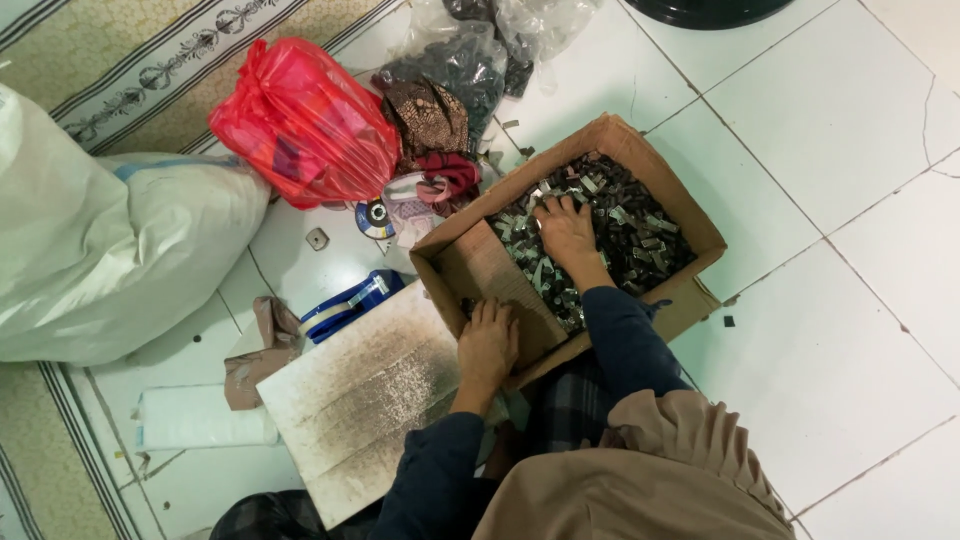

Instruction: Sorting small metal components from a box and placing them into individual plastic bags on the floor.

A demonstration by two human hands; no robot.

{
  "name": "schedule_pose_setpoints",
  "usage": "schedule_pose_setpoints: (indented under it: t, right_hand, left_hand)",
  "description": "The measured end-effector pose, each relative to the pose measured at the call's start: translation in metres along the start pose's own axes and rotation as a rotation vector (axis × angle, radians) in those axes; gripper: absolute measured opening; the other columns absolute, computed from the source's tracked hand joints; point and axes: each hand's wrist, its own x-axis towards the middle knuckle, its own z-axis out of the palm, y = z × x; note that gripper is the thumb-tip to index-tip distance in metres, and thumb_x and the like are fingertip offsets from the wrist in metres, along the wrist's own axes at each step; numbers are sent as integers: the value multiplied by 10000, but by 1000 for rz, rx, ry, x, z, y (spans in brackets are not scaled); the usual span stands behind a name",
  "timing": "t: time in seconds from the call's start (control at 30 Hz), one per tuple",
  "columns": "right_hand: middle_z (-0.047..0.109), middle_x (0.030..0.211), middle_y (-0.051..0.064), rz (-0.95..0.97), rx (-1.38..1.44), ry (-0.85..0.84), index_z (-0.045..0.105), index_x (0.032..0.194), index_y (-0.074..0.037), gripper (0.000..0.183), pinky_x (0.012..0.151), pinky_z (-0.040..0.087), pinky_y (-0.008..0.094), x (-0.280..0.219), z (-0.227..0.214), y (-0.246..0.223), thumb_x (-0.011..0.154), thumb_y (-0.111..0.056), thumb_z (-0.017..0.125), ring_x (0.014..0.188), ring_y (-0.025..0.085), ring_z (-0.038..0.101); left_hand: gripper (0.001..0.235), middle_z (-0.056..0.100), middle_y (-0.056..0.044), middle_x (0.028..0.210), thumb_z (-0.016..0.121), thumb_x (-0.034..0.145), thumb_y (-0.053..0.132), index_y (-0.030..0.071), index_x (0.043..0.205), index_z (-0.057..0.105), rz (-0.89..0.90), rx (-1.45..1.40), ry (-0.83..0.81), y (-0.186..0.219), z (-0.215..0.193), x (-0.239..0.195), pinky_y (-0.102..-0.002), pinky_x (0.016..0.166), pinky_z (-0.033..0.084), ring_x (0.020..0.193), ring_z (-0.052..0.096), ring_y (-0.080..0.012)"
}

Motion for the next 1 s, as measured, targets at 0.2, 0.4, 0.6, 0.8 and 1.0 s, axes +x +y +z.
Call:
schedule_pose_setpoints:
  t: [0.2,0.4,0.6,0.8,1.0]
  right_hand:
    - [560,1153,66,38,226,216,707,988,-124,76,834,505,498,-13,0,17,924,-152,678,1087,359,608]
    - [646,965,110,142,595,281,706,1009,-132,84,819,549,477,-25,-5,39,927,-131,723,1011,397,679]
    - [696,936,178,140,685,340,780,1031,-114,135,747,580,461,-28,-15,47,899,-103,802,934,418,699]
    - [741,973,116,223,1043,353,813,1057,-161,181,653,587,347,-24,-6,47,885,-113,845,862,255,725]
    - [650,738,105,284,1363,256,782,1100,-46,224,569,617,216,-45,-37,33,878,-25,769,628,119,666]
  left_hand:
    - [258,675,-98,1235,616,961,320,145,1120,718,-11,2,12,1,0,0,-354,817,587,1203,640,-286]
    - [220,691,-97,1196,605,972,286,138,1084,724,-22,-29,44,0,1,-1,-350,799,586,1164,659,-285]
    - [207,703,-119,1175,610,967,242,117,1084,727,-25,-61,38,3,-10,0,-362,809,585,1147,670,-307]
    - [202,697,-120,1176,596,967,221,119,1089,722,-27,-82,33,0,-2,-3,-374,826,581,1142,670,-313]
    - [212,699,-123,1168,597,948,213,100,1068,730,-42,-67,17,-4,15,-4,-370,856,563,1137,668,-309]
